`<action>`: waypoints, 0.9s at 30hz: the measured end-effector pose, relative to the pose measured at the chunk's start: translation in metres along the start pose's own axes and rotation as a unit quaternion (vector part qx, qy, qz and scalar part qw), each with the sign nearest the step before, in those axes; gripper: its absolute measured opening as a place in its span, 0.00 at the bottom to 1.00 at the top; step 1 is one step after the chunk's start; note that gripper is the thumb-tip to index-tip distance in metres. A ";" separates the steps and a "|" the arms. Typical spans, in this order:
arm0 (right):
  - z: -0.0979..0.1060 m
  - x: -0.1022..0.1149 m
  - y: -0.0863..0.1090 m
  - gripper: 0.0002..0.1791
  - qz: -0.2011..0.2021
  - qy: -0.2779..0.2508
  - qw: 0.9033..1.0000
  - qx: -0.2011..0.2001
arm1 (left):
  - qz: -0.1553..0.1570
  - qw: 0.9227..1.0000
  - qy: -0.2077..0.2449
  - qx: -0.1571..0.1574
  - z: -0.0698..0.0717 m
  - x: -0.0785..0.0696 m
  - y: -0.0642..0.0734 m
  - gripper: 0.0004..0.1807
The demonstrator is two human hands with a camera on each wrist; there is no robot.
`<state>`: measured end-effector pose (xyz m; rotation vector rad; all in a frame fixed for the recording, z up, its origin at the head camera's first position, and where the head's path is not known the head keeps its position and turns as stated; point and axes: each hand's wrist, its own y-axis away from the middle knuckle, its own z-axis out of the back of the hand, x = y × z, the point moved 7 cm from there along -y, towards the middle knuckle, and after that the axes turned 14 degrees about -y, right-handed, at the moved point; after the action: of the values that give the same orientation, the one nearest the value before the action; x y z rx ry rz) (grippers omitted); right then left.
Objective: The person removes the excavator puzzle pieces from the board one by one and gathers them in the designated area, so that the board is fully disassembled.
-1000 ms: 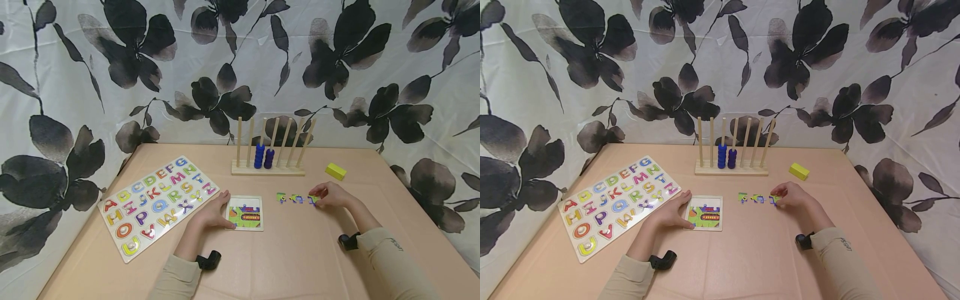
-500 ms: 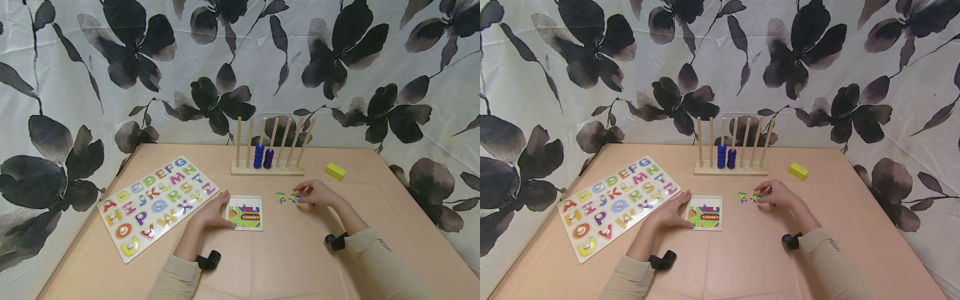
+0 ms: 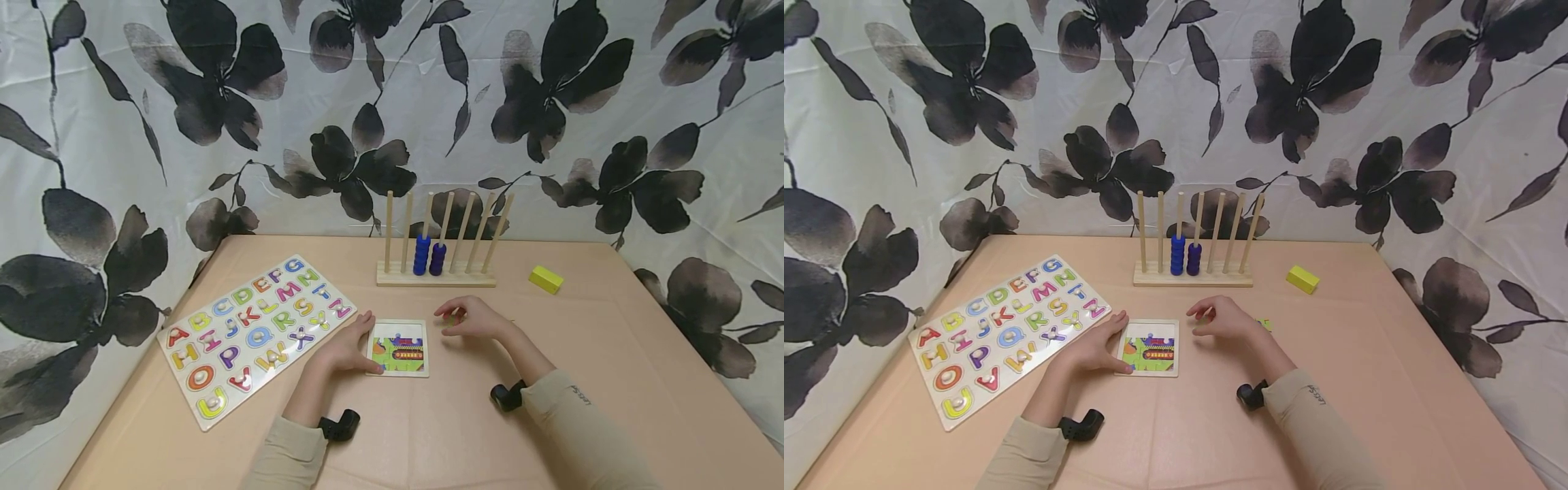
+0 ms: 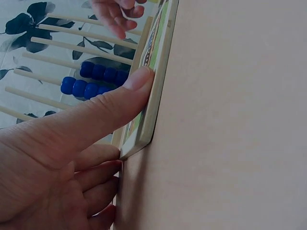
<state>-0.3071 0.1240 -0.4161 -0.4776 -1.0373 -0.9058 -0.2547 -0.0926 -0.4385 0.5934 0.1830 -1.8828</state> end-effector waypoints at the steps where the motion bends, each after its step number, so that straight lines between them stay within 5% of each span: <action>1: -0.004 0.003 -0.002 0.18 0.002 0.000 1.000 0.003 | 0.000 1.000 0.000 -0.001 0.000 0.000 0.000 0.55; 18: -0.067 0.037 -0.033 0.18 0.018 -0.011 0.998 0.063 | -0.003 1.000 -0.002 -0.004 0.000 0.001 0.000 0.55; 27: -0.084 0.034 -0.043 0.17 0.003 0.006 0.997 0.075 | -0.009 1.000 -0.001 -0.003 0.001 0.000 0.001 0.54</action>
<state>-0.2912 0.0252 -0.4268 -0.3489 -1.0845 -0.8178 -0.2540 -0.0930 -0.4373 0.5887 0.1929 -1.8987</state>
